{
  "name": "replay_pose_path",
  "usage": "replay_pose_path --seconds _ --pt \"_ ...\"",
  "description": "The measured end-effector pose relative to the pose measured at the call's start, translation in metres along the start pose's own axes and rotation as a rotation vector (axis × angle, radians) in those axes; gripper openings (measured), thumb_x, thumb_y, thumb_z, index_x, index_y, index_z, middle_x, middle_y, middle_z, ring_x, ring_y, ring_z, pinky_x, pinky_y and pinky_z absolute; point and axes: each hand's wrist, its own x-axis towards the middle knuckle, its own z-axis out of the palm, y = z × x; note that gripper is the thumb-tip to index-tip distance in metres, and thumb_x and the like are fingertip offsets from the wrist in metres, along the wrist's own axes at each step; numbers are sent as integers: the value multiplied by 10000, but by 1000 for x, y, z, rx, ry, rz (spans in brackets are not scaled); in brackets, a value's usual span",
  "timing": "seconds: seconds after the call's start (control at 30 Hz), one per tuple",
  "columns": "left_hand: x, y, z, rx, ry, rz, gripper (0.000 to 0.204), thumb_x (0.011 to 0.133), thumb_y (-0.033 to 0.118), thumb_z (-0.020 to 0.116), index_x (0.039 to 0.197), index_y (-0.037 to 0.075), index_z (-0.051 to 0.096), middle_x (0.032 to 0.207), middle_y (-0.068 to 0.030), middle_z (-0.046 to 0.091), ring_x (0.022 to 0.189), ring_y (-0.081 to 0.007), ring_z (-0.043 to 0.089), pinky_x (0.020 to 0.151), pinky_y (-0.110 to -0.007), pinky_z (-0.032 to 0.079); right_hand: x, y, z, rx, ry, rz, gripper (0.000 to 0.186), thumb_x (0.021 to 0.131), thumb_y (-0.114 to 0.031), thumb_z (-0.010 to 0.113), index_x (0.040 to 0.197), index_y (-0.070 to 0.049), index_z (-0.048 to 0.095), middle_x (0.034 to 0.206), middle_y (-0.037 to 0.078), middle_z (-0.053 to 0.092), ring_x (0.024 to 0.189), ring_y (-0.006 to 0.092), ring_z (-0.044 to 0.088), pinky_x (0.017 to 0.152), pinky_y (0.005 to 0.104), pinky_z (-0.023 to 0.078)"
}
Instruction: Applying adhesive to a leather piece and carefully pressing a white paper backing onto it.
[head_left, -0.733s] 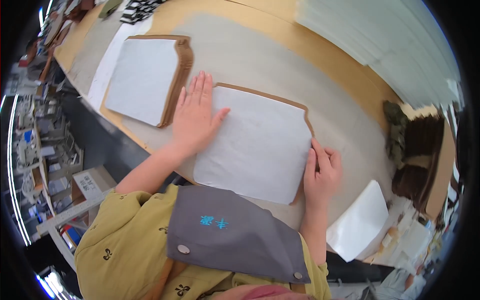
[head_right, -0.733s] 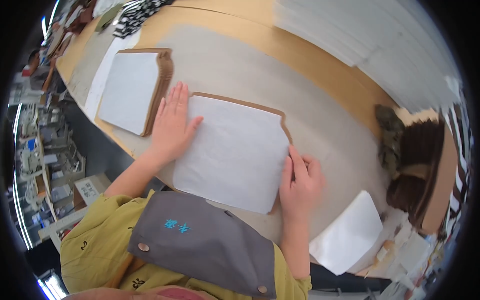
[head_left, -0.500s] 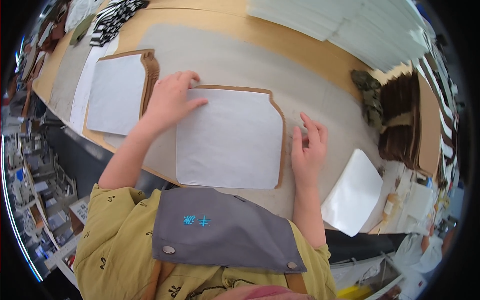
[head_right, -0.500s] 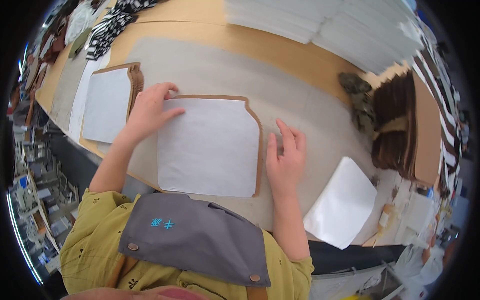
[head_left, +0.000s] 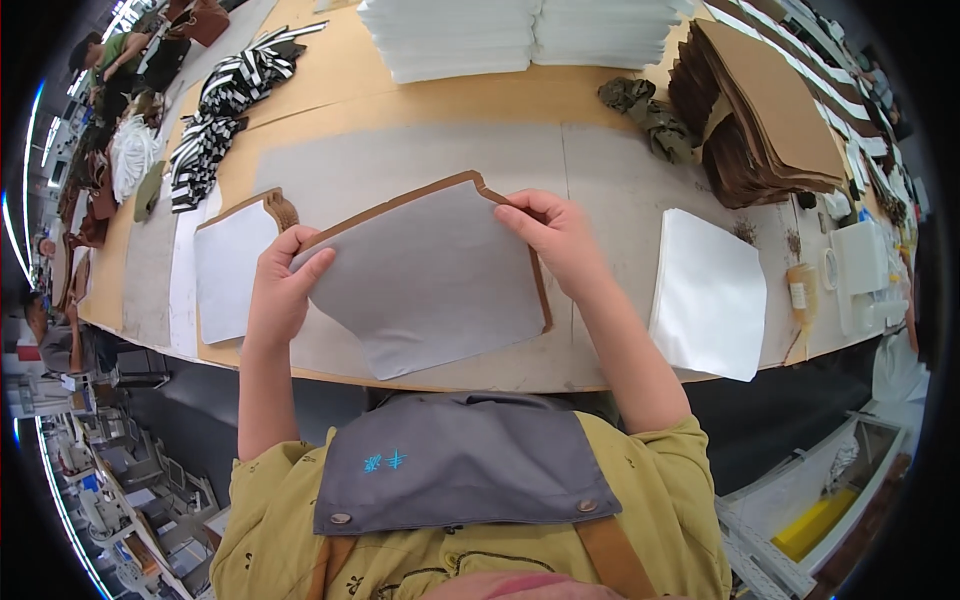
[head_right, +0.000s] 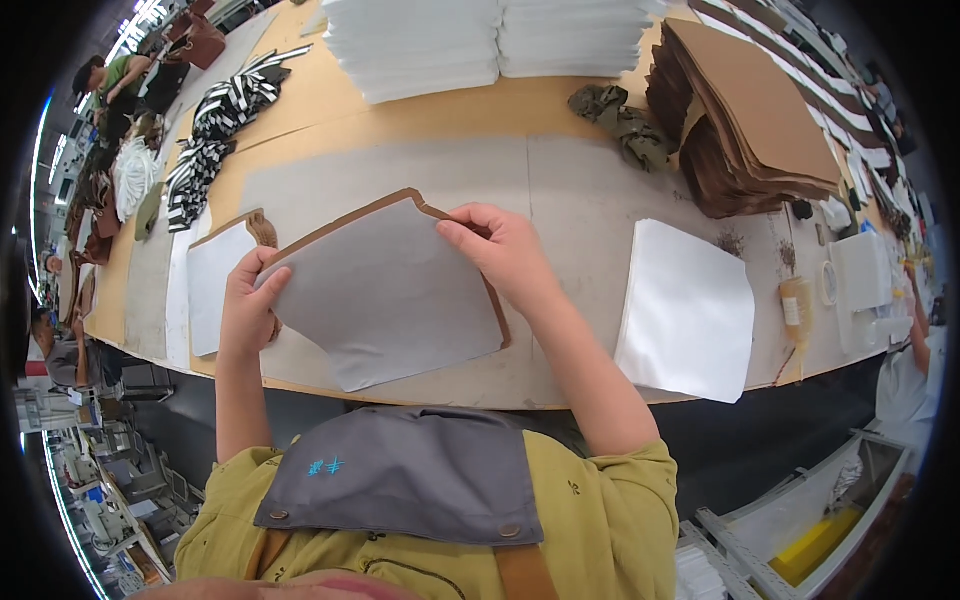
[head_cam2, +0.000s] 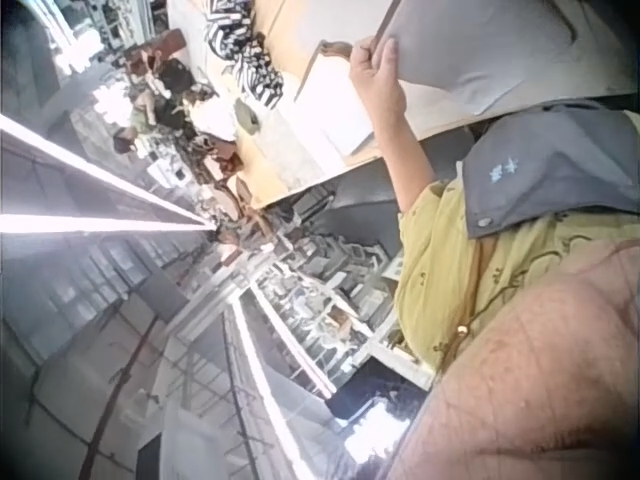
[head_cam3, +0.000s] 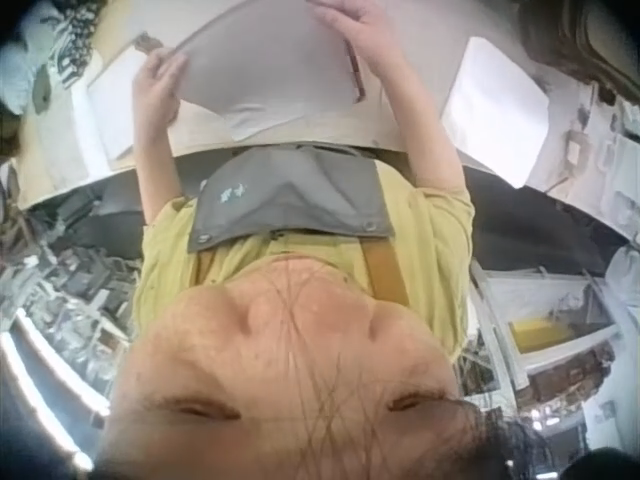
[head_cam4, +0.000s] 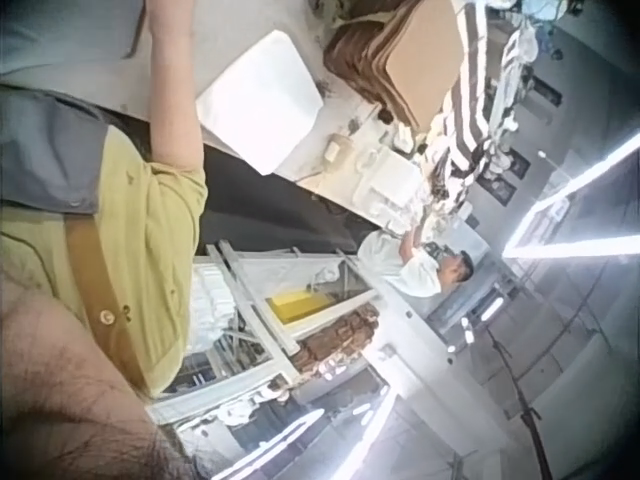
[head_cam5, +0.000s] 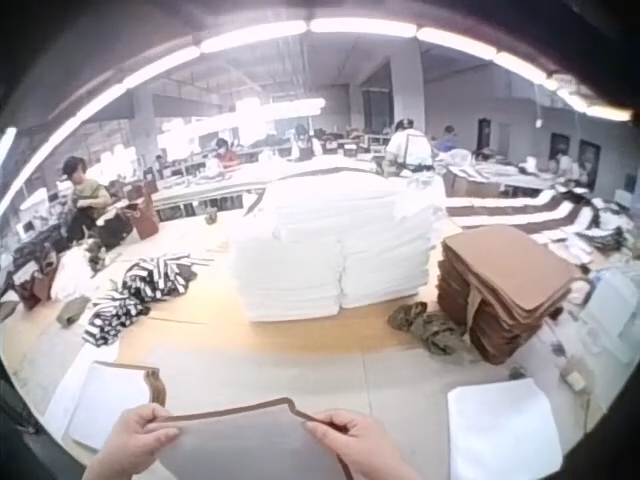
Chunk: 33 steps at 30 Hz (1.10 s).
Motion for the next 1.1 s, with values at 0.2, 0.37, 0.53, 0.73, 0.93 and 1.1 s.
replay_pose_path --seconds 0.2,0.37,0.53,0.73,0.93,1.1 --pt "-38 10 4 -381 -43 -14 155 957 95 741 1058 61 629 960 9 694 871 -61 640 778 -223 516 -51 -45 2 157 4 -87 233 961 -215 738 1091 -22 754 914 -20 698 846 67 590 772 252 480" --pt "-60 14 9 -438 -101 44 145 976 90 711 1079 67 612 977 1 697 881 -69 651 781 -230 523 -84 -66 -6 217 -40 -160 233 960 -218 742 1081 -19 760 929 -10 712 878 69 607 772 254 489" --pt "-75 17 8 -439 -108 92 102 1010 111 665 1064 60 595 998 -10 696 891 -76 656 802 -236 534 -99 -79 -2 272 -100 -100 180 981 -98 686 1134 -19 738 1014 21 724 922 89 651 819 261 528" --pt "-81 27 17 -434 -120 94 161 1002 162 699 1056 59 587 979 -18 702 858 -82 663 777 -231 550 -105 -69 -8 252 -141 -265 232 967 -25 641 1176 -32 742 1116 30 731 1032 97 644 960 262 503" --pt "-84 29 19 -425 -187 119 162 1003 171 699 1055 64 588 979 -18 701 857 -79 659 778 -229 543 -109 -64 -15 240 -126 -280 218 973 -15 630 1156 -38 746 1119 31 732 1022 98 651 941 260 515" --pt "-88 33 24 -398 -145 129 157 1002 169 700 1047 68 589 960 -8 695 839 -60 640 761 -215 521 -111 -62 -15 252 -114 -283 168 985 -37 640 1115 -45 745 1063 11 722 983 93 649 895 259 519"
